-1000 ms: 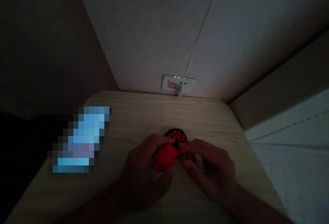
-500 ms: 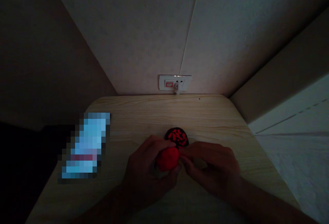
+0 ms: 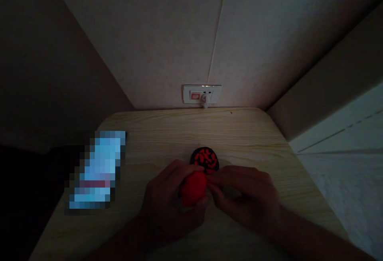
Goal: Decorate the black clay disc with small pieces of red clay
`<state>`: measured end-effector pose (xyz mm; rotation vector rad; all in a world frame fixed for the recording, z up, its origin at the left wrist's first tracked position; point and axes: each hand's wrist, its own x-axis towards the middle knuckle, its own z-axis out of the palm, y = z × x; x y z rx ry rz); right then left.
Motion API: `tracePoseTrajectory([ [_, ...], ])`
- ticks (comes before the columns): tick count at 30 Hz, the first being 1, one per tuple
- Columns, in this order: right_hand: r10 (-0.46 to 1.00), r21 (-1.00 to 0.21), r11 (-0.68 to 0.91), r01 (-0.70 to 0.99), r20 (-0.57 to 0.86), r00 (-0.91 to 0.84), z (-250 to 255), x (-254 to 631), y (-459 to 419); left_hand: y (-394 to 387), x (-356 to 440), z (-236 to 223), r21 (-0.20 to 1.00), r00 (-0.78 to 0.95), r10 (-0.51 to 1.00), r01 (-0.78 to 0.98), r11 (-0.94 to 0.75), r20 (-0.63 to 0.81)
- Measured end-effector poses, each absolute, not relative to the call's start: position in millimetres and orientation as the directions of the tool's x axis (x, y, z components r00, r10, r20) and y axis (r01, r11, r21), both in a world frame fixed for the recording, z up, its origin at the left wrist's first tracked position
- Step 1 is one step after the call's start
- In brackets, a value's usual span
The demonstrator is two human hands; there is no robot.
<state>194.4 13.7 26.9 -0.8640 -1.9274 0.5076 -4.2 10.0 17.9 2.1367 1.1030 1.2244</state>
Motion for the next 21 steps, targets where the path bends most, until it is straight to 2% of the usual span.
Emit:
tracePoseTrajectory([
  [7,0.742,-0.638,0.671,0.378,0.575,-0.345,26,194,13,9,-2,16,0.695,0.305,0.806,0.407,-0.592,0.508],
  [11,0.738,-0.639,0.674,0.372,0.558,-0.379,28,194,12,11,-3,15,0.687,0.255,0.821,0.452,-0.569,0.511],
  [16,0.705,-0.61,0.707,0.359,0.566,-0.426,26,194,7,17,-9,17,0.729,0.108,0.9,0.549,-0.408,0.422],
  [18,0.735,-0.639,0.674,0.371,0.533,-0.419,24,196,5,18,-10,17,0.743,0.084,0.912,0.552,-0.378,0.402],
  [21,0.815,-0.748,0.571,0.34,0.465,-0.346,22,200,3,19,-10,16,0.749,0.078,0.915,0.55,-0.37,0.395],
])
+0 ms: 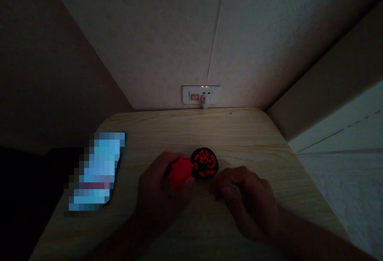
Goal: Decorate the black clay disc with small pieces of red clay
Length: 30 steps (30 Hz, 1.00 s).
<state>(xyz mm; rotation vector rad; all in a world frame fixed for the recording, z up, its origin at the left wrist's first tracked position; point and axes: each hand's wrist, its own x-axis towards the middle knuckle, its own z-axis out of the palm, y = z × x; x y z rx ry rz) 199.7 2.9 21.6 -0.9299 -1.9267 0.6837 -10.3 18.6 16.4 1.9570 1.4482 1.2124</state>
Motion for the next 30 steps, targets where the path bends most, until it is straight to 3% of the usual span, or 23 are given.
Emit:
tracePoseTrajectory([
  [3,0.821,-0.798,0.549,0.247,0.459,-0.339,21,202,4,18,-10,16,0.75,0.073,0.916,0.55,-0.366,0.393],
  [7,0.724,-0.658,0.679,0.324,0.528,-0.443,25,202,8,18,-10,16,0.768,0.068,0.924,0.536,-0.351,0.376],
  [10,0.698,-0.608,0.714,0.347,0.581,-0.419,27,200,10,18,-10,15,0.778,0.066,0.927,0.524,-0.346,0.368],
  [19,0.676,-0.559,0.737,0.381,0.629,-0.385,32,200,12,18,-10,16,0.803,0.065,0.932,0.488,-0.342,0.357],
  [26,0.732,-0.603,0.681,0.417,0.573,-0.369,31,198,11,19,-10,15,0.815,0.056,0.938,0.479,-0.327,0.343],
  [30,0.717,-0.571,0.696,0.437,0.591,-0.37,31,198,10,19,-10,15,0.817,0.054,0.941,0.482,-0.317,0.333],
])
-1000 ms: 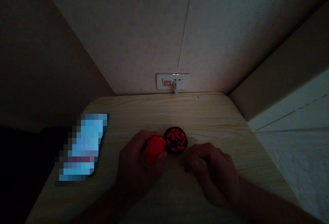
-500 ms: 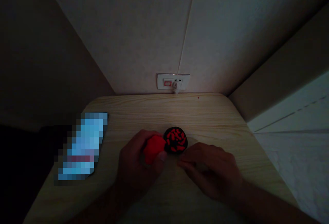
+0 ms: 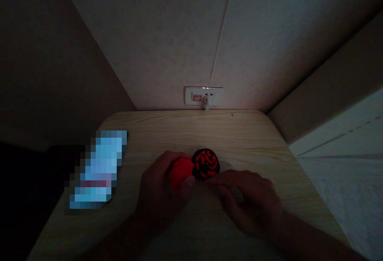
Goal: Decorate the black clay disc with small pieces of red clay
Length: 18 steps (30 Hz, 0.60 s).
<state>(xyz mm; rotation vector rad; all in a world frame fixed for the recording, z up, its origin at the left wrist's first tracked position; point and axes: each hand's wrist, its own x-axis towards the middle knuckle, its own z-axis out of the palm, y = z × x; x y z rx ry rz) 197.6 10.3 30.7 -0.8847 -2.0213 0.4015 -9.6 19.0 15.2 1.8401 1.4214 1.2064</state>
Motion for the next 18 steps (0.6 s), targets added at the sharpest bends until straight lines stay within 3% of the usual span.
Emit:
tracePoseTrajectory([
  [6,0.69,-0.55,0.721,0.422,0.629,-0.357,31,198,10,19,-10,15,0.821,0.042,0.945,0.482,-0.304,0.325],
  [15,0.803,-0.671,0.59,0.45,0.548,-0.236,29,201,8,19,-10,16,0.828,0.046,0.947,0.474,-0.301,0.318],
  [18,0.825,-0.733,0.561,0.385,0.533,-0.187,21,202,7,19,-10,17,0.833,0.049,0.951,0.472,-0.29,0.304],
])
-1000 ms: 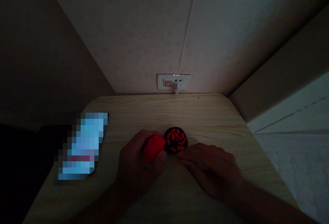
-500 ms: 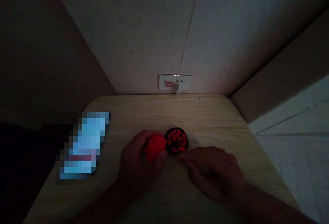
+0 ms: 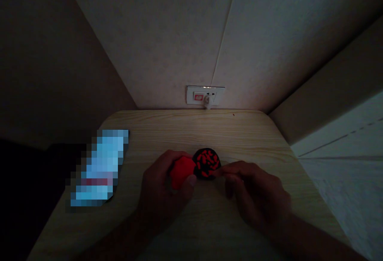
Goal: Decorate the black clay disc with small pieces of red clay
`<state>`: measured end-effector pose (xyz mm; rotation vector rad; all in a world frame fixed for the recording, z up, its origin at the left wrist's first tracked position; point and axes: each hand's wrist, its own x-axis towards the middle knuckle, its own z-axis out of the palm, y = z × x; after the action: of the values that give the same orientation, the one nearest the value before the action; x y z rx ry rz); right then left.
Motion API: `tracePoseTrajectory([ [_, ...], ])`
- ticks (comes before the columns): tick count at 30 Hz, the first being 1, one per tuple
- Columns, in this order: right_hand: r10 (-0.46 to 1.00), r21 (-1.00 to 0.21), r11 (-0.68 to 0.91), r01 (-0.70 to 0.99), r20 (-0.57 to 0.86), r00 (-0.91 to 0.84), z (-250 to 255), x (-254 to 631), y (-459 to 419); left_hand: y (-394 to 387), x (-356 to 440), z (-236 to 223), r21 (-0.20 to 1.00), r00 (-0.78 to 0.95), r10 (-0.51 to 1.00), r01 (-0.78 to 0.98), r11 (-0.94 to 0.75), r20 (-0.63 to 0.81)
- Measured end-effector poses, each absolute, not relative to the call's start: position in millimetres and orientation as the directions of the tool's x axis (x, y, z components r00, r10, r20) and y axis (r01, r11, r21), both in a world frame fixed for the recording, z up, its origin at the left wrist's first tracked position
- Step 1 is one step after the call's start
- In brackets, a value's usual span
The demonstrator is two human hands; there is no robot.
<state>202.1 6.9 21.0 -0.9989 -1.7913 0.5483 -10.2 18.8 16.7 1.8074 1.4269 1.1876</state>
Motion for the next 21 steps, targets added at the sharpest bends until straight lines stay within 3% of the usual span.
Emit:
tracePoseTrajectory([
  [6,0.85,-0.794,0.527,0.302,0.487,-0.203,23,204,7,19,-10,17,0.833,0.047,0.952,0.473,-0.288,0.303],
  [11,0.784,-0.702,0.618,0.355,0.517,-0.343,32,205,10,19,-9,16,0.824,0.039,0.951,0.489,-0.285,0.306],
  [21,0.743,-0.677,0.669,0.308,0.628,-0.234,22,198,14,18,-9,17,0.831,0.05,0.95,0.471,-0.295,0.309],
])
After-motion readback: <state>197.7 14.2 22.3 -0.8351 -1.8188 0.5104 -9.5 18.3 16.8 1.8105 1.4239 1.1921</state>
